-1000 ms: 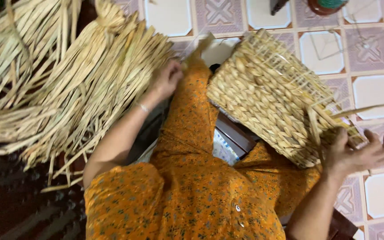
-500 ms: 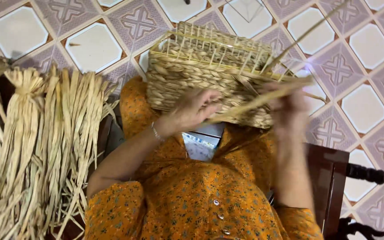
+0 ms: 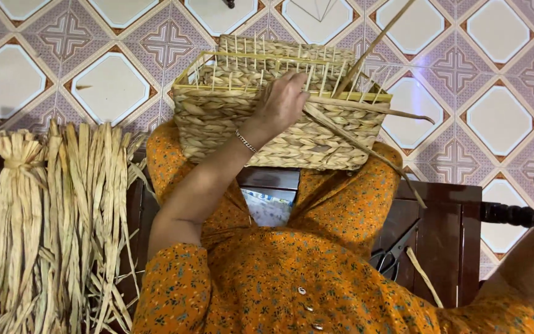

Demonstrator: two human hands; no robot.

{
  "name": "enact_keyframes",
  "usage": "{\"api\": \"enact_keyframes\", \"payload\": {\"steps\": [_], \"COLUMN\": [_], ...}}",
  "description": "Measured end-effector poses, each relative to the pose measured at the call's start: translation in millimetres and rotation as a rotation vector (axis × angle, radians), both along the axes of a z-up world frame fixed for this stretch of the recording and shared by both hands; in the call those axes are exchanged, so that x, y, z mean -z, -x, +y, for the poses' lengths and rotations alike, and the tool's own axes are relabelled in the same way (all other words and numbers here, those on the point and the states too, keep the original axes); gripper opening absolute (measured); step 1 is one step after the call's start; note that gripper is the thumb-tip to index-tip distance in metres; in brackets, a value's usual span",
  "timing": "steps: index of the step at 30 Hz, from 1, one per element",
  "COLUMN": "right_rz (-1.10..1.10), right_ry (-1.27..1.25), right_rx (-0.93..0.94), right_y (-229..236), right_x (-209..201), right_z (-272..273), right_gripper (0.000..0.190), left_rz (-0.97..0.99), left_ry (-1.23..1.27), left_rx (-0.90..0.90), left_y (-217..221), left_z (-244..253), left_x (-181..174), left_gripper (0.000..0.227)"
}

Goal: The person weaves a basket by hand, threading dried plant stalks through a wooden frame and pulling them tight. Finally, they use shears to trim the excess ends of the stalks from the basket's edges.

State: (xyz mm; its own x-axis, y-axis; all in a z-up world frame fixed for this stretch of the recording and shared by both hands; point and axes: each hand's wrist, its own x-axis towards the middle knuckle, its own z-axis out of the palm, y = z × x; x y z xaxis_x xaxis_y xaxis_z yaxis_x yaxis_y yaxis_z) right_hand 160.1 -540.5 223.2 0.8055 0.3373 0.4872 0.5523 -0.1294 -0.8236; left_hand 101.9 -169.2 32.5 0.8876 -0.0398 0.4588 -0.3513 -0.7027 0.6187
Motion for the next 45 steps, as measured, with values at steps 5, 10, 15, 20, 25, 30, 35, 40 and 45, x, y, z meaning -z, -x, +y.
{"api": "enact_keyframes", "payload": {"steps": [5,10,15,20,25,30,35,40,45], "right_rz": [-0.183,-0.234,-0.324,-0.451,-0.592,-0.642,-0.784,-0.937,-0.552], "right_ry": [0.311,0.463,0.462,0.547,0.621,0.604,0.606,0.730,0.809], "right_rx": [-0.024,-0.053,0.028,0.111,0.183,0.204,0.191,0.192,0.028], "right_y": [25.7,19.2,36.9,33.4,29.7,31.1,21.7,51.6,46.9], "right_x": [22.0,144.5,156.0,159.4,168.5,166.1,187.6,157.6,159.1], "right_z": [81.9,134.7,182.6,191.3,197.0,186.2,149.4,143.6,123.3], "right_gripper": [0.014,0.010,0.015,0.022,0.026,0.029,0.026,0.032,0.017], "left_rz": [-0.099,-0.154,-0.315,-0.451,-0.505,-0.124,-0.137,-0.287,0.366], "left_ry": [-0.033,-0.187,-0.253,-0.316,-0.351,-0.111,-0.022,-0.280,-0.285], "left_rx": [0.055,0.092,0.060,0.032,0.009,-0.018,-0.065,-0.071,0.091], "left_y": [-3.0,19.5,29.4,50.3,37.9,0.3,-5.7,-24.1,-19.7], "left_z": [8.0,13.8,16.6,11.9,6.2,1.5,-1.8,-6.1,-13.1], "left_x": [23.5,22.1,45.6,-18.1,2.7,39.7,-8.5,26.2,-18.6], "left_gripper": [0.006,0.007,0.015,0.014,0.009,0.012,0.042,0.026,0.017]}}
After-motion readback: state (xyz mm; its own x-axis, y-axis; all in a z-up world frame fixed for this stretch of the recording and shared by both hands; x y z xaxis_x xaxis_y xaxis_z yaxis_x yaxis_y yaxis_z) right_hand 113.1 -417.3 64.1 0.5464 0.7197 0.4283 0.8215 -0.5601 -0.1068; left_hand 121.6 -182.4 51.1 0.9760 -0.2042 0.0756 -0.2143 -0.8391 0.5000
